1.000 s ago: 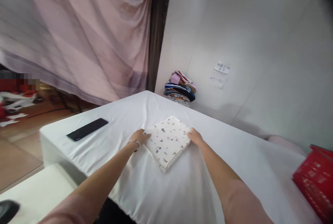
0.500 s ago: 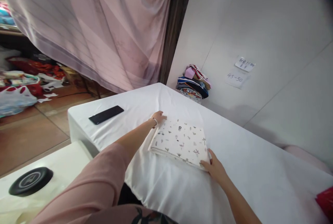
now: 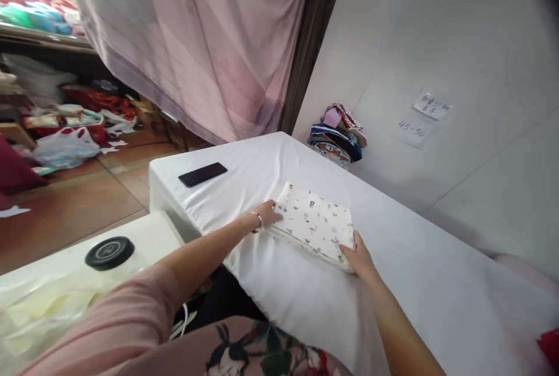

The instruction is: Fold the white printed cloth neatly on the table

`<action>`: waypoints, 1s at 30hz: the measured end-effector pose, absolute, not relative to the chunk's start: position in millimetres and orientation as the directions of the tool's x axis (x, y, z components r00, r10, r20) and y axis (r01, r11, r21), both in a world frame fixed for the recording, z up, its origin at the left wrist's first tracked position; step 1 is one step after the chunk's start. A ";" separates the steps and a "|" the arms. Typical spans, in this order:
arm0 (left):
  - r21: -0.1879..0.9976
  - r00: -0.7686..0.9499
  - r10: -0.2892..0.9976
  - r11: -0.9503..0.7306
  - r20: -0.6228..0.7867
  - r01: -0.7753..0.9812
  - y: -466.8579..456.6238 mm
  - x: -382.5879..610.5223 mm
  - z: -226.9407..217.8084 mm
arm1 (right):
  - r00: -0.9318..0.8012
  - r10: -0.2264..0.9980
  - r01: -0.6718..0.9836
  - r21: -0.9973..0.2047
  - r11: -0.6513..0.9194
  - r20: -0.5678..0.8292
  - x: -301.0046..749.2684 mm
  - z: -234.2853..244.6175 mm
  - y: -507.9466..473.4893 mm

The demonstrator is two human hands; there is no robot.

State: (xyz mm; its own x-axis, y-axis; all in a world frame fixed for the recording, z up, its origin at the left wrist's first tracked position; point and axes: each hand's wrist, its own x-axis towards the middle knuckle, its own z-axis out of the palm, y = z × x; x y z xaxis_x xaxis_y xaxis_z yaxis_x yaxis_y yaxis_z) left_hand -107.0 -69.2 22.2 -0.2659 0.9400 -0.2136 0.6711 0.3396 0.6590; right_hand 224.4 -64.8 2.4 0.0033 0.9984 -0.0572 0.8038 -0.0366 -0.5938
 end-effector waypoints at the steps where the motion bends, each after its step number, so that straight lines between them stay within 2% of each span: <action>1: 0.669 -0.262 0.942 0.335 -0.212 0.664 -66.5 -108.2 24.9 | -0.012 0.997 0.777 -0.628 -0.039 -0.076 221.8 2.7 -72.1; 3: 0.693 -0.258 0.942 0.332 -0.212 0.641 -59.7 -114.9 29.8 | -0.053 0.993 0.725 -0.688 -0.037 -0.109 216.8 4.0 -90.5; 5: 0.712 -0.267 0.938 0.343 -0.222 0.613 -55.8 -124.8 32.6 | -0.090 0.991 0.728 -0.685 -0.004 -0.102 214.3 7.1 -109.5; 8: 0.746 -0.292 0.926 0.368 -0.239 0.555 -61.0 -139.4 32.3 | -0.099 0.988 0.818 -0.575 0.011 -0.122 218.0 18.8 -128.3; 11: 0.795 -0.307 0.918 0.377 -0.251 0.475 -76.9 -149.9 29.1 | -0.103 0.993 0.864 -0.499 0.060 -0.059 220.6 37.3 -131.1; 15: 0.819 -0.302 0.909 0.396 -0.287 0.414 -102.5 -154.9 22.5 | -0.297 0.952 0.746 -0.605 0.278 0.071 190.9 55.6 -122.6; 19: 0.834 -0.302 0.921 0.359 -0.245 0.419 -120.0 -150.4 14.5 | -0.569 0.808 0.573 -0.631 0.523 0.153 120.6 57.4 -112.5; 21: 0.826 -0.312 0.935 0.307 -0.169 0.473 -123.7 -147.1 11.2 | -0.655 0.724 0.512 -0.578 0.635 0.216 82.5 54.2 -106.3; 24: 0.780 -0.323 0.945 0.239 -0.050 0.578 -124.6 -143.4 7.7 | -0.685 0.668 0.537 -0.418 0.732 0.289 37.1 46.7 -96.5; 27: 0.755 -0.324 0.946 0.217 -0.006 0.619 -123.1 -141.9 4.8 | -0.689 0.653 0.608 -0.238 0.757 0.314 13.1 37.4 -90.5; 30: 0.757 -0.324 0.946 0.206 0.009 0.620 -121.8 -142.4 1.3 | -0.697 0.650 0.634 -0.163 0.756 0.302 6.9 29.0 -88.8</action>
State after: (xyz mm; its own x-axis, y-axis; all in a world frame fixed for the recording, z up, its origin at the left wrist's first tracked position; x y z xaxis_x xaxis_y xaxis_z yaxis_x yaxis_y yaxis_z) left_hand -142.4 -121.8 1.3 -0.3241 0.9460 0.0086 0.6201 0.2056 0.7571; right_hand 6.9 -88.8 29.0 -0.6970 0.6502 0.3025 0.6344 0.7557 -0.1627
